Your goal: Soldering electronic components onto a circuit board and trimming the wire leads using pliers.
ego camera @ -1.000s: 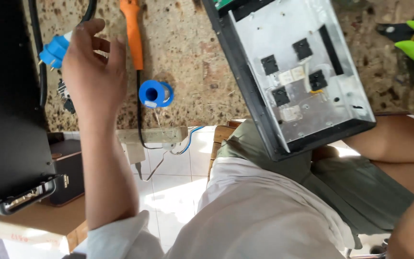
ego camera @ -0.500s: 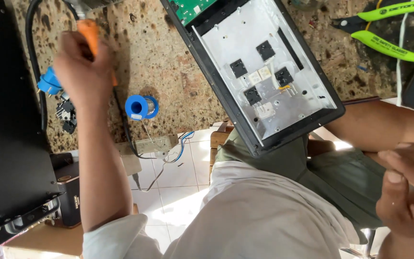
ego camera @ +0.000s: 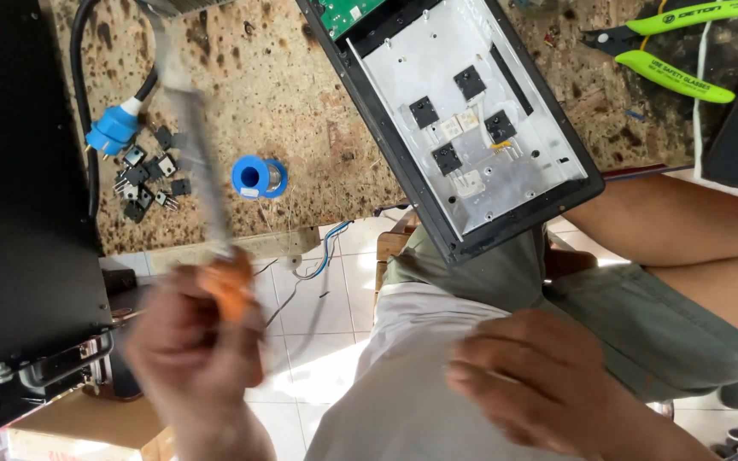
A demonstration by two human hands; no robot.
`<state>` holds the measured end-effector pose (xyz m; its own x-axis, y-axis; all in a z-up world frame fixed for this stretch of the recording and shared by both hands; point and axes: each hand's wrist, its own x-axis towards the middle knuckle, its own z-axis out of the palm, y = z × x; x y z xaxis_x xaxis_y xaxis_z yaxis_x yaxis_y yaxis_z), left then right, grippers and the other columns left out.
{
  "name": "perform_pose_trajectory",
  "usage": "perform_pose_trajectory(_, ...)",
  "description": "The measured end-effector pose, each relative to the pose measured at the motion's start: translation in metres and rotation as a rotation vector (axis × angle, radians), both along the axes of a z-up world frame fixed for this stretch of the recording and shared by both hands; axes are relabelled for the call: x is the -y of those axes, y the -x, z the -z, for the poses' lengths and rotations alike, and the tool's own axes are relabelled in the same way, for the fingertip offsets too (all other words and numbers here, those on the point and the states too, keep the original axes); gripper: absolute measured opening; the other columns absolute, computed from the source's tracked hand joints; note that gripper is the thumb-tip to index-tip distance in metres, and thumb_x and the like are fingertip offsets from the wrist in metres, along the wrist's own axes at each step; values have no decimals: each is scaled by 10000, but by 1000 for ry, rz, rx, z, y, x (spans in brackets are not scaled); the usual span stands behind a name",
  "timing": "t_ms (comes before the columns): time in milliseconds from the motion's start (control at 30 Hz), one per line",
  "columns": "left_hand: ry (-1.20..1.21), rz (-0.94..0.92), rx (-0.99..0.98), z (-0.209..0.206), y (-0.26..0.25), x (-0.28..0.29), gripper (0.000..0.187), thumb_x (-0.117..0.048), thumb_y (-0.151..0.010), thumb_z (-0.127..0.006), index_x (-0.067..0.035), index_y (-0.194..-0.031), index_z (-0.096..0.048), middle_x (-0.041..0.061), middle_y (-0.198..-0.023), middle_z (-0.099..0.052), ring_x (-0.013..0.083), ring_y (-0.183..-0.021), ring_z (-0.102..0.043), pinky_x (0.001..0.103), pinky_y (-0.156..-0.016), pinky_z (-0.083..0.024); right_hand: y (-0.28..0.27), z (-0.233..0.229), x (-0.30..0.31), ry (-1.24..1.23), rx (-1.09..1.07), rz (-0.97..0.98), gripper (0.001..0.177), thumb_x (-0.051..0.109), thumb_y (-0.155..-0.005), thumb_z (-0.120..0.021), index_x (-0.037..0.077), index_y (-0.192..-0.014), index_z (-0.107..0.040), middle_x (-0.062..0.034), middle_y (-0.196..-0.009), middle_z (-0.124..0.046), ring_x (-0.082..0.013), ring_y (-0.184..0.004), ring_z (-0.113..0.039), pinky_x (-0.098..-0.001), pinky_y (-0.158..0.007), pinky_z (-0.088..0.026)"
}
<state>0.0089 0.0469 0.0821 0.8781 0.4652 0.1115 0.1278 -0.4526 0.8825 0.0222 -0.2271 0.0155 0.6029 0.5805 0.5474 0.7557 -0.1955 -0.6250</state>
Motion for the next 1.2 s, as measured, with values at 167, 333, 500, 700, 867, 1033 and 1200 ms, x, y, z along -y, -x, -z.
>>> perform_pose_trajectory(167, 96, 496, 45, 25, 14, 50, 186, -249, -904, -651, -89, -999, -665, 70, -944, -729, 145, -755, -691, 252, -613, -502, 13, 39, -16, -60, 245, 58, 229, 217, -1023, -628, 104, -1221, -604, -189, -1106, -726, -304, -855, -747, -396, -702, -618)
perform_pose_trajectory(333, 93, 710, 81, 21, -1, 93, 274, -252, -999, -537, 8, -1073, -580, 165, -976, -658, 297, -800, -686, 363, -693, -561, 47, 86, 37, 111, 109, 165, 391, 309, -951, -713, 150, -1285, -586, -159, -1086, -676, -363, -928, -729, -492, -823, -615)
perform_pose_trajectory(500, 99, 886, 34, 37, 3, 116, 504, -171, -975, -536, 74, -1406, -438, 274, -1330, -614, 419, -1115, -718, 471, -894, -617, 62, 92, 53, 143, 95, 504, 401, 377, -1017, -554, 88, -1289, -613, -352, -1165, -720, -465, -973, -760, -469, -761, -588)
perform_pose_trajectory(700, -55, 691, 287, 73, -10, 74, 245, -122, -1046, -599, 55, -1216, -612, 159, -1138, -734, 317, -947, -736, 386, -780, -613, 76, 99, 55, -186, -242, 435, 561, 148, -841, -782, 87, -1302, -468, -406, -1451, -507, -535, -1222, -697, -517, -1033, -651)
perform_pose_trajectory(867, -324, 250, 212, 82, -54, 17, 174, 9, -1016, -628, -6, -1189, -639, 165, -1151, -641, 204, -837, -602, 269, -635, -510, 89, 98, 65, -175, -452, 525, 307, 86, -1017, -574, 153, -1305, -491, -311, -1471, -574, -455, -1288, -719, -277, -852, -567)
perform_pose_trajectory(1033, -592, 204, 56, 109, -63, -12, 244, -36, -1063, -587, -108, -1286, -656, 95, -1355, -662, 209, -1090, -742, 291, -646, -541, 70, 94, 73, -17, -337, 344, 609, 218, -901, -722, 187, -1441, -444, -281, -1528, -537, -406, -1353, -690, -243, -844, -599)
perform_pose_trajectory(1200, -737, 170, 25, 123, -70, -11, 287, -87, -1065, -605, -15, -807, -502, 71, -1068, -646, 284, -590, -530, 397, -461, -389, 78, 92, 54, -251, -457, 427, 322, 92, -1094, -459, 203, -1396, -485, -388, -1488, -525, -362, -1243, -701, -217, -717, -639)
